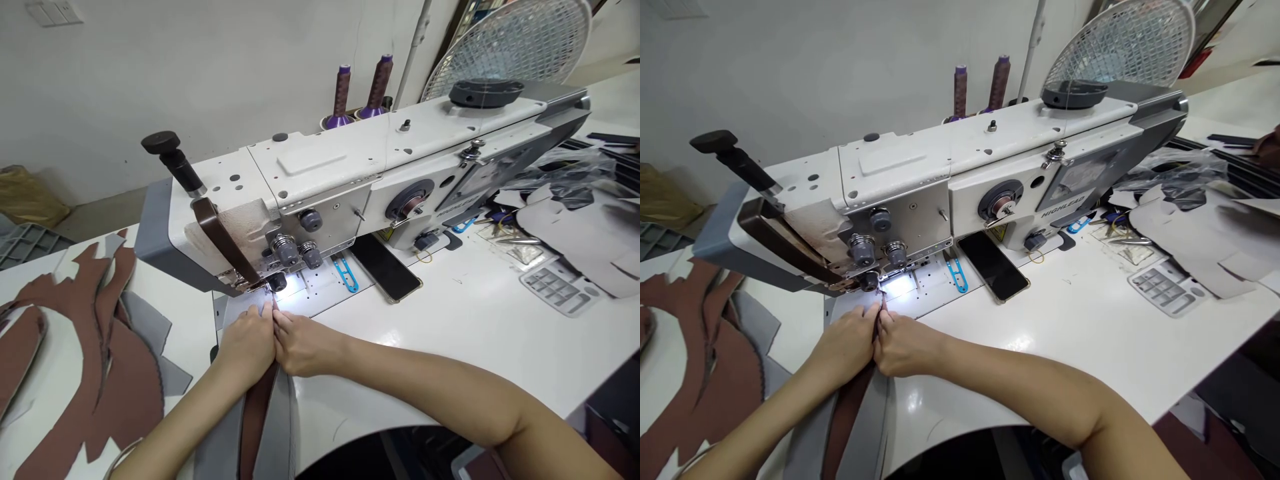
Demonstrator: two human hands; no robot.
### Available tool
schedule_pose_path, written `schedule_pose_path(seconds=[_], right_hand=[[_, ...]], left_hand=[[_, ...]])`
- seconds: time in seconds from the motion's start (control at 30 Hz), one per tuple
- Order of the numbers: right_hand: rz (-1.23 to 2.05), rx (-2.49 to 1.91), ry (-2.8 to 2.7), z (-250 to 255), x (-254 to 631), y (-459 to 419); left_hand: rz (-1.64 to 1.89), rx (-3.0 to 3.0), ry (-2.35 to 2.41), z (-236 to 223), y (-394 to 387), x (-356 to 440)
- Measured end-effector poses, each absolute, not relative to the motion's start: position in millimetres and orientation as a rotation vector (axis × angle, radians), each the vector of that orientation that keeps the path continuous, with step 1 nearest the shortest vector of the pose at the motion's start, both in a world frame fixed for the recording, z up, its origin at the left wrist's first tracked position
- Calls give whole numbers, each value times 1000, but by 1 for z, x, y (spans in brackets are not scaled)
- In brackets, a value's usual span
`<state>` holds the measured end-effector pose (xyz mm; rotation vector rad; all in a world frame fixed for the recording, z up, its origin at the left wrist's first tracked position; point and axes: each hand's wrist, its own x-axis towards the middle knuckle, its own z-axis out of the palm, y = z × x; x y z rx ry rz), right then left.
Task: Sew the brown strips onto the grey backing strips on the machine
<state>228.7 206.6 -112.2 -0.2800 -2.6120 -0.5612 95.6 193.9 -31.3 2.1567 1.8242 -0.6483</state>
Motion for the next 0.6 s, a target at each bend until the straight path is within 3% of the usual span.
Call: schedule_pose_path(seconds=[0.6], right_hand=[[-567, -326, -2581, -115, 224, 199]], left_hand=[[-401, 2065, 1775, -40, 194, 89]])
